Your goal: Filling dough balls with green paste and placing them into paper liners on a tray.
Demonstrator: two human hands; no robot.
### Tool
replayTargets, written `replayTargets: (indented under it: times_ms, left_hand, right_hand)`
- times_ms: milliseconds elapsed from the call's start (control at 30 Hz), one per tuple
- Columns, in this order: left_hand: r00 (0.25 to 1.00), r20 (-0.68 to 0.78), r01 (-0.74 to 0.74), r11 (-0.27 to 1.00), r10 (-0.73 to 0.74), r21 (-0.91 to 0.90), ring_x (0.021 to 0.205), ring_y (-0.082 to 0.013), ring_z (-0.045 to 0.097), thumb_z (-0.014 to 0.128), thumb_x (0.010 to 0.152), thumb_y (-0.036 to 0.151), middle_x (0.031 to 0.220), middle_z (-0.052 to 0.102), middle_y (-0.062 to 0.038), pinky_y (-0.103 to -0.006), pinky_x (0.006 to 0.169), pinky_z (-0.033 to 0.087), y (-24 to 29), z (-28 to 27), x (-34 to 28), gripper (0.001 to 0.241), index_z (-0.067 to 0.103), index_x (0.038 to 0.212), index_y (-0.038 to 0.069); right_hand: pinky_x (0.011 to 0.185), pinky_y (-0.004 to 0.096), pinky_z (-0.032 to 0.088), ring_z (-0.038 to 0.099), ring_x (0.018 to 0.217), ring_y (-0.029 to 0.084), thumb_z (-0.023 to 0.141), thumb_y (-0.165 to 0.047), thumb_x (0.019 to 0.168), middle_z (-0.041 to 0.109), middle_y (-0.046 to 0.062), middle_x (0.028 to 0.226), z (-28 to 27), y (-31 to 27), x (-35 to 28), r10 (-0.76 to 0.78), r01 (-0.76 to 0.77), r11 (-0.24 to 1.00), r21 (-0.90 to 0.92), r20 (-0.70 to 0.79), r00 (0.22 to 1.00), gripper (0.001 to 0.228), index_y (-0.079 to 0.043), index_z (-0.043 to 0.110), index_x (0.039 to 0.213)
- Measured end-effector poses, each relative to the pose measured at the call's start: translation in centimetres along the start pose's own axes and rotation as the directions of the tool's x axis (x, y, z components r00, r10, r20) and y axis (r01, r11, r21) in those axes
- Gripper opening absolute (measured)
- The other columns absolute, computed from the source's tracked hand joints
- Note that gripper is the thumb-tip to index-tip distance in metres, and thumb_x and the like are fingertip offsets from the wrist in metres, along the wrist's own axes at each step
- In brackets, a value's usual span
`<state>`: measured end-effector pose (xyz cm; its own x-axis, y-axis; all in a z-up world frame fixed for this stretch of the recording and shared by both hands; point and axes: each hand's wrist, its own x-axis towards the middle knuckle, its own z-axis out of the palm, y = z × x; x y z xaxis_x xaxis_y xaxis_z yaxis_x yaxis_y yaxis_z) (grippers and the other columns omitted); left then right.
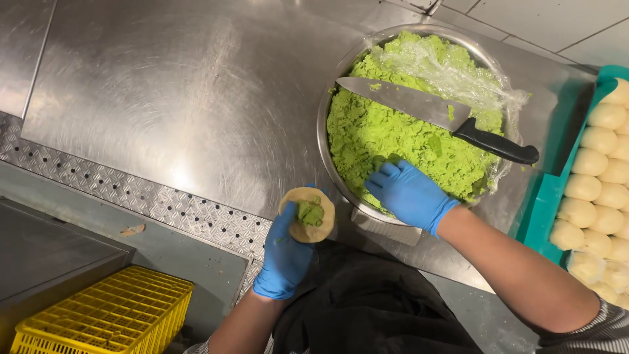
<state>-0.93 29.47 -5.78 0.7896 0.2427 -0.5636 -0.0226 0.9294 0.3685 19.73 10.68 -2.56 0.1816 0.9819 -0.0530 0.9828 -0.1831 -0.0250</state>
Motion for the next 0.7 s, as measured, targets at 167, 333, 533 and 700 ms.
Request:
replayTargets:
  times_ms: [167,333,533,700]
  left_hand:
    - [0.999,0.028,0.019,0.999,-0.017,-0.047,0.124,-0.0262,0.060,0.048,0.104,0.042,0.132,0.063,-0.013,-0.0429,0.109,0.046,-0.4,-0.9,0.5,0.055,0.051,0.141,0.001]
    - [0.997,0.028,0.069,0.997,-0.067,-0.037,0.125,-0.0260,0.059,0.044,0.105,0.046,0.135,0.060,-0.013,-0.0426,0.110,0.044,-0.8,-1.1,1.2,0.058,0.050,0.143,0.003]
    - [0.997,0.035,0.075,0.997,-0.074,-0.028,0.126,-0.0255,0.058,0.043,0.106,0.045,0.137,0.058,-0.012,-0.0427,0.110,0.045,-0.8,-0.8,1.5,0.056,0.048,0.144,0.005]
    - [0.996,0.058,0.062,0.997,-0.064,0.038,0.127,-0.0270,0.058,0.042,0.106,0.046,0.137,0.059,-0.014,-0.0432,0.110,0.045,-0.8,-0.3,1.9,0.058,0.048,0.143,0.003]
  right_hand:
    - [0.089,0.037,0.047,0.060,0.099,0.022,0.063,-0.018,0.080,0.067,0.001,0.101,0.2,-0.1,-1.5,-0.017,0.035,0.995,-0.094,0.184,0.983,0.037,-0.010,0.074,0.114]
    - [0.078,0.046,0.050,0.061,0.085,0.030,0.072,-0.019,0.085,0.065,0.011,0.097,-4.9,3.5,-3.3,0.296,-0.285,0.955,0.086,-0.158,0.942,0.039,-0.010,0.070,0.123]
    - [0.075,0.043,0.055,0.071,0.081,0.030,0.069,-0.014,0.092,0.069,0.012,0.104,-1.6,9.5,-11.0,0.678,-0.608,0.698,-0.378,0.075,0.731,0.051,-0.018,0.060,0.142]
    - [0.073,0.042,0.056,0.070,0.085,0.033,0.069,-0.017,0.089,0.069,0.011,0.105,-7.4,8.7,-14.9,0.636,-0.615,0.755,-0.228,0.026,0.771,0.052,-0.018,0.060,0.140]
